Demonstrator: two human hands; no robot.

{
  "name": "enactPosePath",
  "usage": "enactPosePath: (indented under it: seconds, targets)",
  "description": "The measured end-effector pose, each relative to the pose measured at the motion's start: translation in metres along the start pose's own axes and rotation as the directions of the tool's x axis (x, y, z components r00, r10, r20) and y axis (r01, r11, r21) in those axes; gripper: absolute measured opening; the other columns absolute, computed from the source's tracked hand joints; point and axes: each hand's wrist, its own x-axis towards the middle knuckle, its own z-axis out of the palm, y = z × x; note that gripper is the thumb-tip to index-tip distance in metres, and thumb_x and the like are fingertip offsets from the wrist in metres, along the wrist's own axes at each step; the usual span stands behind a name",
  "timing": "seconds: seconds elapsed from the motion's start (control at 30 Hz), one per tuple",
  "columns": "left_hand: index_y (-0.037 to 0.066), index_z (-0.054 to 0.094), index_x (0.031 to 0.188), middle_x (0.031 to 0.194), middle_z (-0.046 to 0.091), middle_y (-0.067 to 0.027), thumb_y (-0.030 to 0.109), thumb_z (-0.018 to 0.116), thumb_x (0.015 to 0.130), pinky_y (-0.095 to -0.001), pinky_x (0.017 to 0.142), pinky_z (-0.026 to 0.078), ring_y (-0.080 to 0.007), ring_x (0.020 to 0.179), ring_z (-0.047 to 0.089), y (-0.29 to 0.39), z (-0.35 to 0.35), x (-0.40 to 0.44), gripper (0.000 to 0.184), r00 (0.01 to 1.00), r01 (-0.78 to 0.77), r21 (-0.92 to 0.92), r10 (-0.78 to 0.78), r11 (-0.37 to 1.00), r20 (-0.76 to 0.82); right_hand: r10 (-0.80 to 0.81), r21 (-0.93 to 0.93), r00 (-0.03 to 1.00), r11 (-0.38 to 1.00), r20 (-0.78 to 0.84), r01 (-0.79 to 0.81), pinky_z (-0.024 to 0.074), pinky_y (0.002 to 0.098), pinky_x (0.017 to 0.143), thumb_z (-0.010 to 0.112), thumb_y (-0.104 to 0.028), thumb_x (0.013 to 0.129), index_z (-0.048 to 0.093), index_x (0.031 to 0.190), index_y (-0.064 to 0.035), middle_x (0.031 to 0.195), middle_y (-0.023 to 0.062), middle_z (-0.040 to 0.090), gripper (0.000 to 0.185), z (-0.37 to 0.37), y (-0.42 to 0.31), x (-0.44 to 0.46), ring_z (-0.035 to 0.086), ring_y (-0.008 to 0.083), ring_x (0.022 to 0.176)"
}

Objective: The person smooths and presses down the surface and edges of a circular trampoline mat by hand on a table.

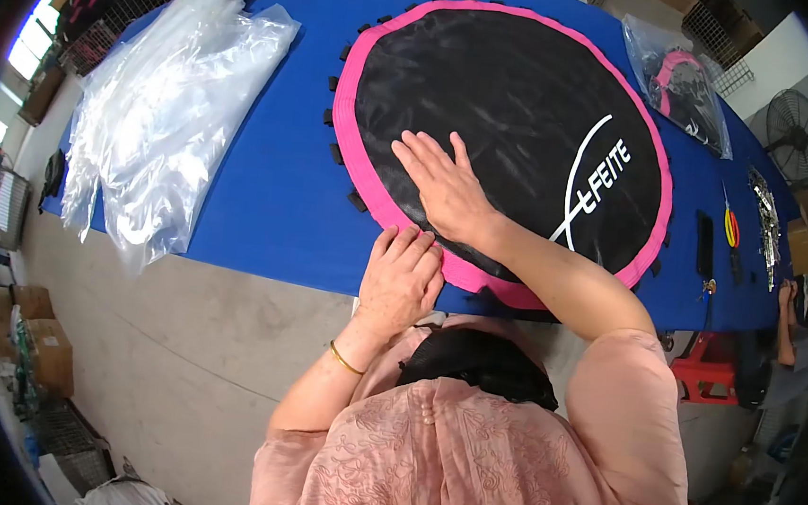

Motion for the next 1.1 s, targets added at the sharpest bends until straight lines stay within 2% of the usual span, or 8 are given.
enactPosePath:
  seconds: [0.23, 0.37, 0.5, 0.57, 0.7, 0.87, 1.03, 1.1]
  targets:
    - [0.005, 0.071, 0.112, 0.118, 0.070, -0.0135, 0.018, 0.070, 0.087, -0.0516, 0.110, 0.043, -0.0324, 0.118, 0.062, 0.003, -0.002, 0.002, 0.029, 0.999, 0.020, 0.013, -0.020, 1.000, 0.026, -0.035, 0.058, 0.995, 0.998, 0.090, 0.029, 0.0162, 0.0631, 0.124, 0.053, -0.003, 0.091, 0.040, 0.156, -0.0037, 0.162, 0.0186, 0.039, 0.066, -0.031, 0.004, -0.039, 0.036, 0.0369, 0.151]
    - [0.007, 0.072, 0.116, 0.120, 0.069, -0.0137, 0.023, 0.070, 0.089, -0.0524, 0.110, 0.042, -0.0326, 0.119, 0.061, 0.005, -0.005, 0.004, 0.031, 0.998, 0.020, 0.015, -0.021, 1.000, 0.063, 0.027, 0.022, 0.985, 0.999, 0.170, -0.031, 0.0163, 0.0623, 0.124, 0.050, -0.002, 0.093, 0.044, 0.153, -0.0027, 0.160, 0.0184, 0.042, 0.061, -0.053, 0.016, -0.085, 0.038, 0.0372, 0.150]
    - [0.008, 0.072, 0.117, 0.121, 0.068, -0.0142, 0.026, 0.071, 0.090, -0.0533, 0.110, 0.041, -0.0330, 0.121, 0.060, 0.004, -0.004, 0.004, 0.033, 0.996, 0.026, 0.018, -0.027, 1.000, 0.086, 0.080, 0.014, 0.991, 0.997, 0.104, -0.082, 0.0166, 0.0616, 0.125, 0.050, -0.001, 0.094, 0.045, 0.153, -0.0026, 0.159, 0.0176, 0.043, 0.059, -0.048, 0.020, -0.082, 0.039, 0.0363, 0.150]
    - [0.007, 0.072, 0.116, 0.123, 0.067, -0.0147, 0.025, 0.072, 0.089, -0.0537, 0.110, 0.041, -0.0336, 0.122, 0.059, 0.004, -0.004, 0.004, 0.032, 0.996, 0.025, 0.025, -0.027, 0.999, 0.082, 0.062, 0.027, 0.993, 0.998, 0.096, -0.065, 0.0170, 0.0617, 0.124, 0.052, -0.004, 0.093, 0.045, 0.153, -0.0031, 0.160, 0.0176, 0.043, 0.061, -0.043, 0.013, -0.059, 0.040, 0.0354, 0.149]
    - [0.007, 0.073, 0.112, 0.123, 0.068, -0.0153, 0.023, 0.072, 0.088, -0.0542, 0.109, 0.043, -0.0335, 0.123, 0.060, 0.004, -0.003, 0.004, 0.029, 0.997, 0.043, 0.006, -0.044, 0.999, 0.069, -0.120, 0.121, 0.991, 0.986, 0.055, 0.113, 0.0156, 0.0637, 0.125, 0.061, -0.008, 0.087, 0.044, 0.156, -0.0081, 0.162, 0.0155, 0.042, 0.070, -0.017, 0.001, -0.022, 0.038, 0.0340, 0.151]
    - [0.008, 0.074, 0.111, 0.122, 0.069, -0.0145, 0.023, 0.072, 0.087, -0.0536, 0.108, 0.044, -0.0319, 0.122, 0.061, 0.004, -0.003, 0.003, 0.028, 0.998, 0.040, 0.022, -0.042, 0.999, 0.057, -0.046, -0.036, 0.999, 0.998, -0.017, 0.045, 0.0175, 0.0638, 0.124, 0.056, 0.000, 0.088, 0.042, 0.156, -0.0082, 0.163, 0.0142, 0.040, 0.071, 0.010, 0.027, 0.028, 0.037, 0.0334, 0.151]
    - [0.008, 0.074, 0.111, 0.122, 0.070, -0.0142, 0.023, 0.072, 0.088, -0.0535, 0.109, 0.044, -0.0314, 0.122, 0.062, 0.005, -0.004, 0.005, 0.028, 0.997, 0.035, 0.023, -0.037, 0.999, 0.069, 0.080, -0.144, 0.990, 0.985, -0.112, -0.096, 0.0201, 0.0646, 0.123, 0.058, 0.002, 0.087, 0.042, 0.155, -0.0056, 0.160, 0.0184, 0.042, 0.070, 0.033, 0.070, 0.077, 0.038, 0.0354, 0.150]
    - [0.007, 0.073, 0.111, 0.120, 0.069, -0.0138, 0.017, 0.073, 0.085, -0.0528, 0.106, 0.045, -0.0331, 0.119, 0.062, 0.006, -0.006, 0.006, 0.028, 0.998, 0.040, 0.001, -0.040, 0.999, 0.049, 0.161, -0.176, 0.980, 0.968, -0.115, -0.179, 0.0205, 0.0646, 0.123, 0.057, 0.001, 0.088, 0.043, 0.153, -0.0049, 0.160, 0.0190, 0.041, 0.067, 0.043, 0.071, 0.092, 0.038, 0.0356, 0.150]
